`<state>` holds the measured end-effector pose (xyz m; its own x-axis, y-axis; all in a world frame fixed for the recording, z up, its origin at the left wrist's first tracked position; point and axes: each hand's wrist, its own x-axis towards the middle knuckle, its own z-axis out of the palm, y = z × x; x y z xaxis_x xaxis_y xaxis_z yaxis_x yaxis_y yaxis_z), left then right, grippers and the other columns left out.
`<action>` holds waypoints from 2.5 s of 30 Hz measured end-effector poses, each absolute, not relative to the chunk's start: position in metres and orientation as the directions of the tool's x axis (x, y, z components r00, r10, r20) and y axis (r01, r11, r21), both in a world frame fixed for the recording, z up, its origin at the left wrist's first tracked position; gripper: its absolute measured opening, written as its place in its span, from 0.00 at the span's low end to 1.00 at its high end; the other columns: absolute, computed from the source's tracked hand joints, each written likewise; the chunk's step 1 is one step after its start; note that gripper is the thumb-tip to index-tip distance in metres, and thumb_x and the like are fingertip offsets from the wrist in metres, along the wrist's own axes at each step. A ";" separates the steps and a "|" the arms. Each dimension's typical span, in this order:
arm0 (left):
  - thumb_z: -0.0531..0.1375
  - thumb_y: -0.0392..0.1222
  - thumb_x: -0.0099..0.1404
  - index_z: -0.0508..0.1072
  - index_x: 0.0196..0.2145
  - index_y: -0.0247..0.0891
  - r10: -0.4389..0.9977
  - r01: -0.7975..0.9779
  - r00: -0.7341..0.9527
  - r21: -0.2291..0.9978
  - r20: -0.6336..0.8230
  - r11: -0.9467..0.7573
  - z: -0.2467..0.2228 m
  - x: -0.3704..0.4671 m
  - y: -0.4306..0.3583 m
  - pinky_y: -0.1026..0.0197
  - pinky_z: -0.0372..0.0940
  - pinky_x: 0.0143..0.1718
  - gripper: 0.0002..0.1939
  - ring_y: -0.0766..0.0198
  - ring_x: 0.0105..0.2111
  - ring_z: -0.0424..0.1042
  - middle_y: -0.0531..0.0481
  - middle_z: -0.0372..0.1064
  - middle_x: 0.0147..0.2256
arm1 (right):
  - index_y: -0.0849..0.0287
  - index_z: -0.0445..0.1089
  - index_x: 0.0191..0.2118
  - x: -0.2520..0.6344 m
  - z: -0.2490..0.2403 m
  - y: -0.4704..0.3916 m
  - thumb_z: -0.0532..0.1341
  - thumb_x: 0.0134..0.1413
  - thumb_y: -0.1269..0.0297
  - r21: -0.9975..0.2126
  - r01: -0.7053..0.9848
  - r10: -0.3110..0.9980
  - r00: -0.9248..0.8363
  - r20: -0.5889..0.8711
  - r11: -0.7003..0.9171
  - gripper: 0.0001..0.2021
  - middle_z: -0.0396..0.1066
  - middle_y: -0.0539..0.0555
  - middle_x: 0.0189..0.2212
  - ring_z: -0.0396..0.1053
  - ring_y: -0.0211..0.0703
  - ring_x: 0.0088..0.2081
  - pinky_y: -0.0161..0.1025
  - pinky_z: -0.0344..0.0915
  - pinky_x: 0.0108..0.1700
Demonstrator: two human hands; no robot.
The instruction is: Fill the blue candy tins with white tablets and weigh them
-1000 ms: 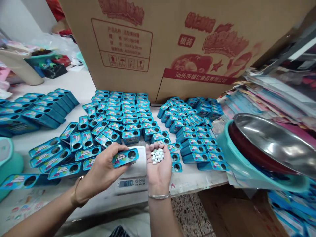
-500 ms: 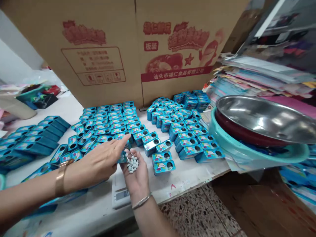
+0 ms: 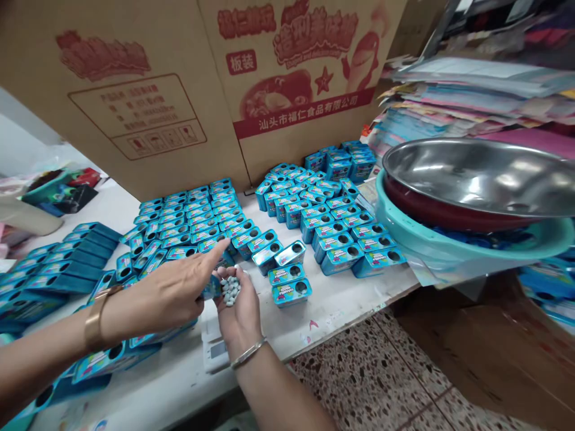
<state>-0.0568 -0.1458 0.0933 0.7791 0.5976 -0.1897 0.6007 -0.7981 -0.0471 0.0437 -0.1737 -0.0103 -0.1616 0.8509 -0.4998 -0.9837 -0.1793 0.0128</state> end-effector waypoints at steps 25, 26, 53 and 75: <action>0.52 0.28 0.49 0.22 0.66 0.30 0.628 0.651 0.714 -0.036 -0.310 -0.758 0.107 -0.058 -0.144 0.56 0.67 0.39 0.54 0.49 0.47 0.72 0.32 0.67 0.52 | 0.61 0.70 0.28 0.035 -0.015 -0.175 0.59 0.57 0.70 0.044 -0.982 0.814 -0.177 -0.553 -0.183 0.07 0.73 0.50 0.26 0.72 0.35 0.31 0.33 0.71 0.38; 0.52 0.28 0.49 0.21 0.66 0.31 0.627 0.652 0.715 -0.028 -0.308 -0.758 0.107 -0.059 -0.145 0.56 0.67 0.39 0.54 0.49 0.47 0.72 0.31 0.67 0.53 | 0.61 0.70 0.28 0.035 -0.014 -0.176 0.59 0.56 0.69 0.043 -0.981 0.810 -0.182 -0.557 -0.191 0.06 0.73 0.50 0.27 0.72 0.36 0.32 0.33 0.71 0.37; 0.58 0.39 0.60 0.35 0.68 0.41 0.815 0.825 0.562 0.161 -0.143 -0.541 0.104 -0.071 -0.165 0.55 0.67 0.41 0.46 0.51 0.46 0.73 0.41 0.70 0.50 | 0.59 0.68 0.30 0.078 0.000 -0.177 0.58 0.58 0.69 0.008 -0.987 0.832 -0.141 -0.537 -0.162 0.05 0.70 0.50 0.27 0.70 0.35 0.29 0.34 0.71 0.32; 0.62 0.46 0.63 0.50 0.64 0.47 0.884 0.573 -0.206 0.784 0.419 -0.238 0.084 -0.152 -0.238 0.47 0.66 0.54 0.36 0.52 0.54 0.66 0.48 0.62 0.55 | 0.57 0.64 0.32 0.108 0.025 -0.187 0.54 0.59 0.67 -0.312 -0.938 0.947 -0.047 -0.317 -0.151 0.05 0.59 0.46 0.25 0.55 0.29 0.20 0.25 0.51 0.16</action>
